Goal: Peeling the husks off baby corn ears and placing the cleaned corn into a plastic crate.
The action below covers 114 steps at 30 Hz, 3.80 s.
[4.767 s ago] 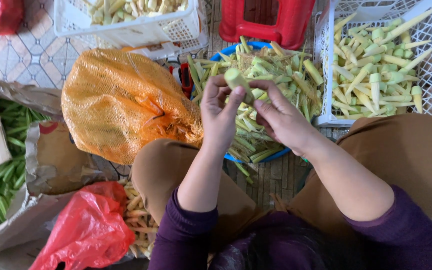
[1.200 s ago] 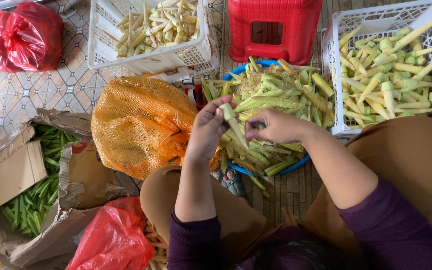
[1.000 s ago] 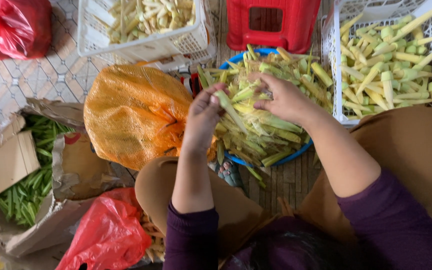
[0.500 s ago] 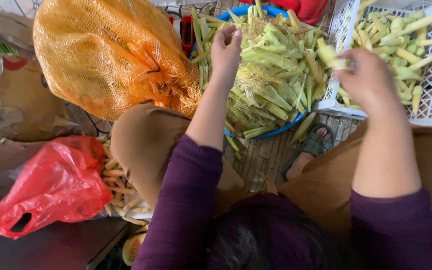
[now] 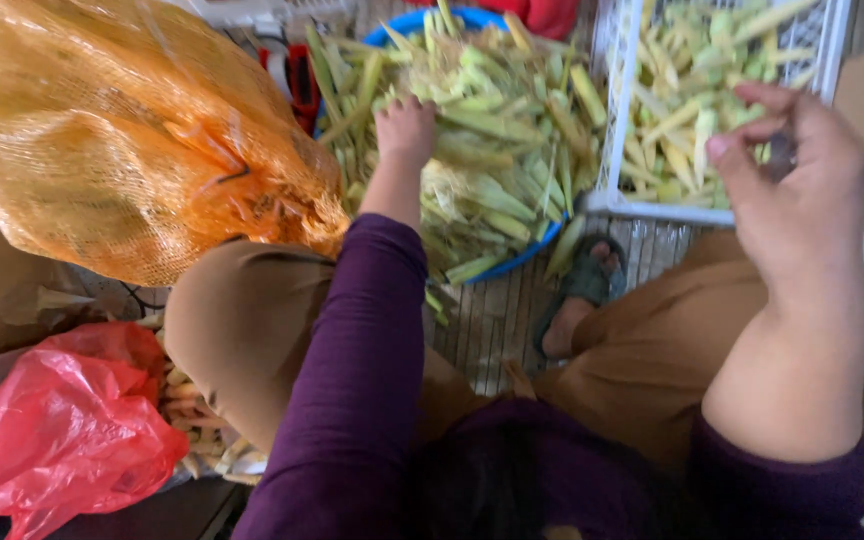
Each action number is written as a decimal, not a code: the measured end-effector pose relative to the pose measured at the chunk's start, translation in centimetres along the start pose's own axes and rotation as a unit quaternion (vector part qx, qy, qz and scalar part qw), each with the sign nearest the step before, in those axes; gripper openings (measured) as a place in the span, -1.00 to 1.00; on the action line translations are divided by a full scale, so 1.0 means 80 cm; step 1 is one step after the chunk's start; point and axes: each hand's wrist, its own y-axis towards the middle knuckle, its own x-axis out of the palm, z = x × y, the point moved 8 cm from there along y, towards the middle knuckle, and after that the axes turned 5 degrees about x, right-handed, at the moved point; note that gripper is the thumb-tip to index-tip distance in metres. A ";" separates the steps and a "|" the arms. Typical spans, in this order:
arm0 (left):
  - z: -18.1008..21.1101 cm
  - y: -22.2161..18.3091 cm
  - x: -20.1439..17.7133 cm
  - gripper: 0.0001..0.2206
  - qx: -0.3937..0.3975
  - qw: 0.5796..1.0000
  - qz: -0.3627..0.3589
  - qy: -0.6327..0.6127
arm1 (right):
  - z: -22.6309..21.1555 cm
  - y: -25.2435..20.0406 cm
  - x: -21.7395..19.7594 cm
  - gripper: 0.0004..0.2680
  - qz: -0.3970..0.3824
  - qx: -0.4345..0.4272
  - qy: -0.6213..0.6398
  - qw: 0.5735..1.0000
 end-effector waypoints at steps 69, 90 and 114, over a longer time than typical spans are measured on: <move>0.045 -0.317 -0.236 -0.62 0.173 0.862 0.191 -0.437 | -0.128 -0.024 0.179 -0.77 -0.270 -0.182 0.398 0.858; 0.037 -0.324 -0.235 -0.64 0.215 0.845 0.241 -0.426 | -0.118 -0.010 0.227 -0.86 -0.359 -0.036 0.490 0.793; 0.012 -0.258 -0.169 -0.41 0.033 0.445 0.186 -0.875 | -0.133 -0.010 0.224 -0.77 -0.066 -0.192 0.222 0.954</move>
